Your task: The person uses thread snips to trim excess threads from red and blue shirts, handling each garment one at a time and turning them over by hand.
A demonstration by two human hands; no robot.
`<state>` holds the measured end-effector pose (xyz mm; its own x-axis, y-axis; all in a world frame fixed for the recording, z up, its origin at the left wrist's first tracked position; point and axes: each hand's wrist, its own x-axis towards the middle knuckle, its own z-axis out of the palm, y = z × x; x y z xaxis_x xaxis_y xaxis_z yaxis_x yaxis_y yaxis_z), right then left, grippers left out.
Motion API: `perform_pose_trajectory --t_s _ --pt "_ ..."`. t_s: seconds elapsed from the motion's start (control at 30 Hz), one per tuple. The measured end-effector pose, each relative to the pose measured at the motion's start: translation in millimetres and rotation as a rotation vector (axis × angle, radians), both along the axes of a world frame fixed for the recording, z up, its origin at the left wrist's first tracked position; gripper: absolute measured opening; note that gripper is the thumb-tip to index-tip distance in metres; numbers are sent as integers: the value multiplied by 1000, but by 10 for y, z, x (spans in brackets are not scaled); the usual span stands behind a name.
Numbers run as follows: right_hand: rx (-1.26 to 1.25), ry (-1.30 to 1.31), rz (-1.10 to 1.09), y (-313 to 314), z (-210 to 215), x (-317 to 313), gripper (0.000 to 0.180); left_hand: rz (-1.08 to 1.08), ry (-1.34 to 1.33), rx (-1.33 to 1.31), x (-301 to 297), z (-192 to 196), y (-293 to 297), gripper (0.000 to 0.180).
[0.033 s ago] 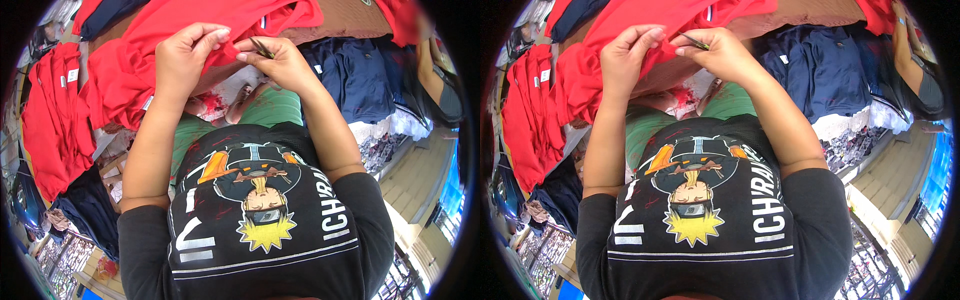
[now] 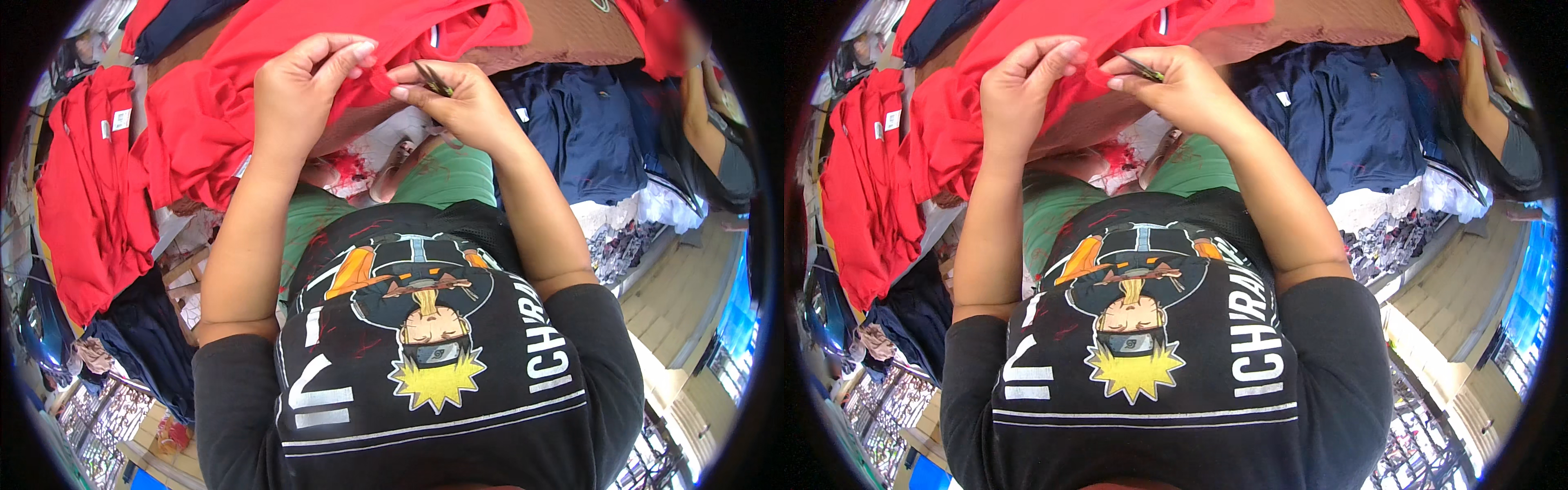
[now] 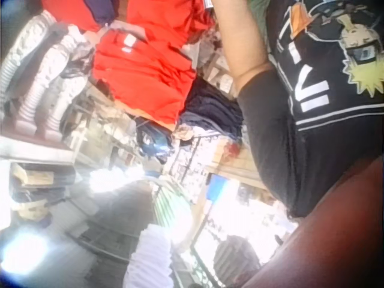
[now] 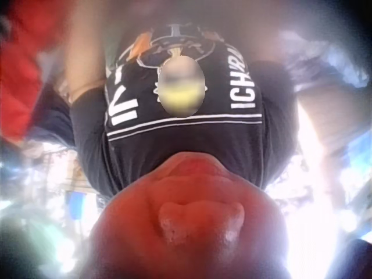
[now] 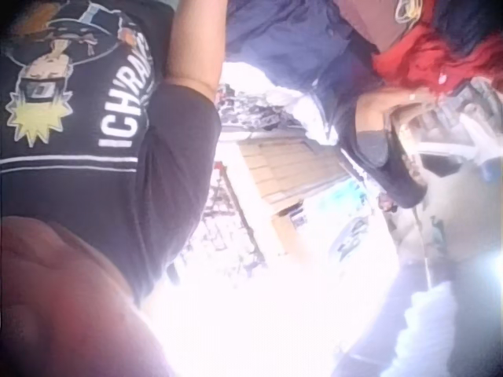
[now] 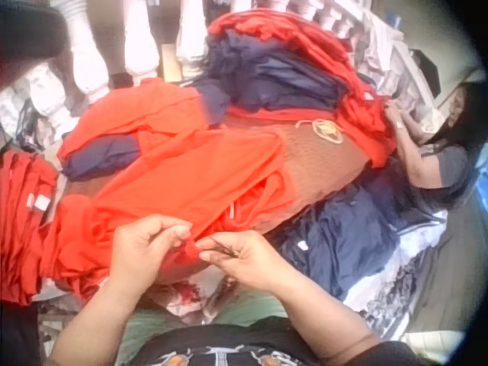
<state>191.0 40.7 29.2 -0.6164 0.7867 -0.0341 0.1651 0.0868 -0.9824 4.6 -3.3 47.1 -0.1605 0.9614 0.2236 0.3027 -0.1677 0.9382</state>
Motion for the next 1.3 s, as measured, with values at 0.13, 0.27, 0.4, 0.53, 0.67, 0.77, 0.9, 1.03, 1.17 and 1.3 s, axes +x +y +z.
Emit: perform_pose_trajectory --t_s 0.13,0.27,0.4,0.53,0.67,0.77,0.9,1.03,1.17,1.3 --pt "-40 -43 -21 -10 41 21 21 -53 -282 -8 -91 117 -11 22" --pt "-14 -23 -23 -12 46 7 22 -12 -175 81 -165 112 -46 33" --pt "-2 12 -18 -13 40 6 22 -113 342 170 -183 31 -76 50" --pt "28 34 3 -6 34 6 22 -106 396 224 -105 -68 -64 39" --pt "-53 28 -73 -34 102 -17 21 -97 305 113 -49 -107 -54 29" --pt "-75 10 -166 -56 88 -48 20 -89 357 108 -4 -106 -72 27" --pt "-37 15 -202 -38 -5 -31 19 -85 351 126 28 -144 -83 27" --pt "1 125 -208 -35 -37 -10 17 -101 325 94 62 -102 -106 27" --pt "-80 101 -154 -13 53 71 15 -111 335 103 76 -122 -113 26" --pt "54 68 -137 -21 39 62 14 -69 316 88 124 -126 -106 20"
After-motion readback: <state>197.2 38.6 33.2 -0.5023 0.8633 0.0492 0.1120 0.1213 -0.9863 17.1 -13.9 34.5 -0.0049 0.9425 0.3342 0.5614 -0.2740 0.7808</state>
